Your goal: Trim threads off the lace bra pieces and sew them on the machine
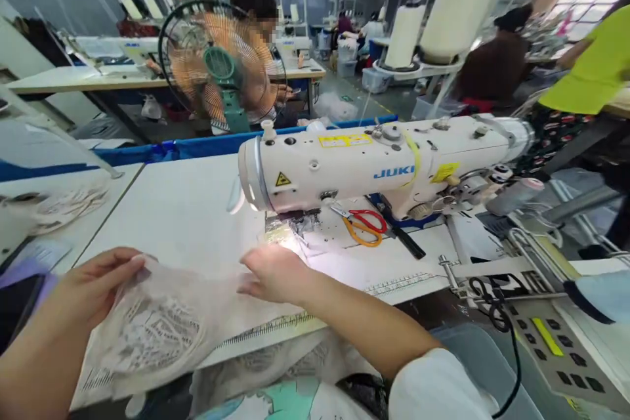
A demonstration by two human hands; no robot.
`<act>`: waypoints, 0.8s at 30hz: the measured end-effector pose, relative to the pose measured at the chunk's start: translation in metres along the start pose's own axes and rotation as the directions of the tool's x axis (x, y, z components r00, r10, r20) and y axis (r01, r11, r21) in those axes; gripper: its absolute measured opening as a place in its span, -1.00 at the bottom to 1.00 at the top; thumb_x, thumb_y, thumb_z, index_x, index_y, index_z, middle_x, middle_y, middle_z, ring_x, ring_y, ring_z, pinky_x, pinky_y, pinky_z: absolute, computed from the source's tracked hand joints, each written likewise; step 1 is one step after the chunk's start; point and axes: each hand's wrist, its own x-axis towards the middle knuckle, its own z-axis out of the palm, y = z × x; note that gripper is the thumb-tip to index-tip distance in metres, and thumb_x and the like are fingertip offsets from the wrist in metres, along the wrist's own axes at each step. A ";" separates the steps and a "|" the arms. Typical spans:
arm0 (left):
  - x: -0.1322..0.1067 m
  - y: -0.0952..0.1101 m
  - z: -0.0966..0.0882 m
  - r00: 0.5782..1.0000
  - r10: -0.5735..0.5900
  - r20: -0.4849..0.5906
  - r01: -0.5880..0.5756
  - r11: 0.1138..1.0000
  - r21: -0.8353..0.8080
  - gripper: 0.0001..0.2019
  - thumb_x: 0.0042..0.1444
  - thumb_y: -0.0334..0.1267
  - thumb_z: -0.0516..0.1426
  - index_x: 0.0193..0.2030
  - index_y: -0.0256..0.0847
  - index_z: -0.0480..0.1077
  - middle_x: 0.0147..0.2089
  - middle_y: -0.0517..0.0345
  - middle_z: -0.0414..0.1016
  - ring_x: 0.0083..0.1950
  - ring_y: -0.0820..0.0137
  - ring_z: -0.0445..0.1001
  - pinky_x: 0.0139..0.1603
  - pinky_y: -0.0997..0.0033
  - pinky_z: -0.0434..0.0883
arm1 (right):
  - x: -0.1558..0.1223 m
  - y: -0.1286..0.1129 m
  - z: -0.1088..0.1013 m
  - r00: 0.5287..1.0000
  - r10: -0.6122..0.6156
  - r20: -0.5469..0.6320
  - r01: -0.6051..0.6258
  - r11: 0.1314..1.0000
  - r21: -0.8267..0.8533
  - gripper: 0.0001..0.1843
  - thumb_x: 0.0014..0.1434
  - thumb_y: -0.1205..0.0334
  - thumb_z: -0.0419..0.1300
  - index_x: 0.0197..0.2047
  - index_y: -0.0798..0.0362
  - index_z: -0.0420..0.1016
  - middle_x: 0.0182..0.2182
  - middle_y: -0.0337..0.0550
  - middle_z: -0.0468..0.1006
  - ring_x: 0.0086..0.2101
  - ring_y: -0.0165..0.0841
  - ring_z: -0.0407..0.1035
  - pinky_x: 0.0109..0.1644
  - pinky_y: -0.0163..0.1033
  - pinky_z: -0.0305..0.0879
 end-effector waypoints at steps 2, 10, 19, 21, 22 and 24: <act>-0.005 0.005 -0.002 0.999 -0.032 -0.020 0.031 0.999 -0.031 -0.68 -0.53 -0.17 0.45 -0.62 -0.20 0.47 -0.63 0.22 0.46 -0.60 0.51 0.33 -0.62 0.61 0.31 | 0.018 -0.011 0.016 0.994 -0.105 -0.042 0.108 0.992 0.065 -0.42 0.04 0.11 0.34 0.08 0.13 0.32 0.03 0.08 0.46 0.04 -0.19 0.34 0.06 -0.14 0.29; -0.030 0.011 -0.003 0.998 -0.014 -0.064 0.006 0.993 -0.119 -0.73 -0.44 -0.23 0.42 -0.60 -0.28 0.46 -0.62 0.19 0.44 -0.59 0.52 0.32 -0.58 0.57 0.29 | 0.029 -0.028 0.039 0.967 -0.248 -0.061 0.252 0.966 0.061 -0.59 0.15 0.09 0.23 0.01 0.13 0.38 -0.27 -0.03 0.55 -0.24 -0.24 0.47 -0.27 -0.24 0.34; -0.039 0.015 -0.004 0.997 0.007 -0.071 -0.021 0.981 -0.194 -0.68 -0.42 -0.11 0.44 -0.58 -0.23 0.49 -0.55 0.14 0.51 -0.56 0.46 0.38 -0.59 0.54 0.32 | 0.011 -0.040 0.043 0.886 -0.376 -0.273 0.372 0.926 -0.070 -0.74 0.31 0.16 -0.03 -0.07 0.10 0.38 -0.46 -0.16 0.44 -0.49 -0.40 0.34 -0.48 -0.33 0.17; -0.043 0.016 -0.005 0.996 0.032 -0.081 -0.049 0.976 -0.215 -0.69 -0.40 -0.10 0.44 -0.57 -0.21 0.50 -0.53 0.15 0.52 -0.56 0.47 0.38 -0.61 0.55 0.31 | 0.006 -0.045 0.037 0.870 -0.395 -0.295 0.382 0.918 -0.103 -0.73 0.33 0.19 -0.10 -0.13 0.09 0.38 -0.50 -0.19 0.41 -0.54 -0.42 0.29 -0.52 -0.32 0.11; -0.045 0.016 -0.005 0.995 0.048 -0.083 -0.066 0.973 -0.223 -0.71 -0.38 -0.10 0.43 -0.57 -0.20 0.50 -0.53 0.15 0.53 -0.56 0.47 0.38 -0.61 0.55 0.31 | 0.004 -0.048 0.034 0.865 -0.401 -0.303 0.383 0.916 -0.120 -0.71 0.33 0.20 -0.12 -0.16 0.09 0.38 -0.52 -0.21 0.40 -0.56 -0.42 0.27 -0.53 -0.32 0.08; -0.049 0.018 -0.004 0.994 0.082 -0.070 -0.096 0.968 -0.233 -0.73 -0.33 -0.11 0.43 -0.56 -0.19 0.51 -0.52 0.15 0.53 -0.56 0.46 0.39 -0.61 0.54 0.32 | 0.000 -0.053 0.028 0.854 -0.415 -0.313 0.388 0.910 -0.148 -0.69 0.33 0.20 -0.15 -0.23 0.08 0.39 -0.55 -0.23 0.38 -0.58 -0.44 0.25 -0.55 -0.32 0.04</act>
